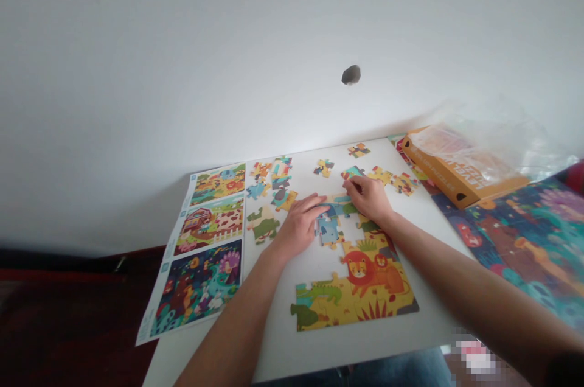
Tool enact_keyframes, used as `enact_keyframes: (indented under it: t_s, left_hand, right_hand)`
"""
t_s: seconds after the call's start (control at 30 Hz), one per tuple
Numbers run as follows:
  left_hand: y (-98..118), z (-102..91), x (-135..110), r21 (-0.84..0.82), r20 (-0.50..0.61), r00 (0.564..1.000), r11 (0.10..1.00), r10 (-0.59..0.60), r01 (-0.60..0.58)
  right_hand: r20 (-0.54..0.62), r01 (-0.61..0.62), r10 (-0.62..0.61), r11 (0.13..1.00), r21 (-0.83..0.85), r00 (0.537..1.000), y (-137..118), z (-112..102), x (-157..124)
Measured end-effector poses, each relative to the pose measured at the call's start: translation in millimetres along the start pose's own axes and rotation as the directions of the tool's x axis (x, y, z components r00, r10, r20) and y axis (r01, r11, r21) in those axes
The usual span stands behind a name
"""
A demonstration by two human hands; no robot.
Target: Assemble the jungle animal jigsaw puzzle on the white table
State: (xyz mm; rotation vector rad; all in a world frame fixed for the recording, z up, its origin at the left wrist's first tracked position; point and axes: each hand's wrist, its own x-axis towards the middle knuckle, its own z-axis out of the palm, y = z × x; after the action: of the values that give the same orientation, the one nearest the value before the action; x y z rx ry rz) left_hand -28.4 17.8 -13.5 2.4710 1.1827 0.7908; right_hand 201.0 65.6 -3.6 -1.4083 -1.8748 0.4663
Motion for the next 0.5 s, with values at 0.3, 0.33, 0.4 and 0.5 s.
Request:
enact_keyframes:
  t_s: [0.3, 0.33, 0.4, 0.5]
  left_hand:
    - [-0.1, -4.1, 0.3, 0.051, 0.051, 0.999, 0.999, -0.011, 0.008]
    - [0.2, -4.5, 0.2, 0.056, 0.050, 0.999, 0.998, -0.018, 0.015]
    - [1.0, -5.0, -0.1, 0.059, 0.042, 0.999, 0.998, -0.031, 0.029]
    - [2.2, -4.5, -0.4, 0.045, 0.007, 0.999, 0.998, -0.050, 0.050]
  right_hand:
    - [0.011, 0.134, -0.134, 0.991, -0.028, 0.991, 0.0, -3.5, 0.2]
    - [0.033, 0.185, -0.183, 0.982, -0.038, 0.982, 0.0, -4.0, -0.1]
    - [0.099, 0.257, -0.249, 0.964, -0.067, 0.963, 0.4, -3.6, -1.2]
    - [0.187, 0.276, -0.255, 0.956, -0.097, 0.949, 1.5, 0.2, -3.2]
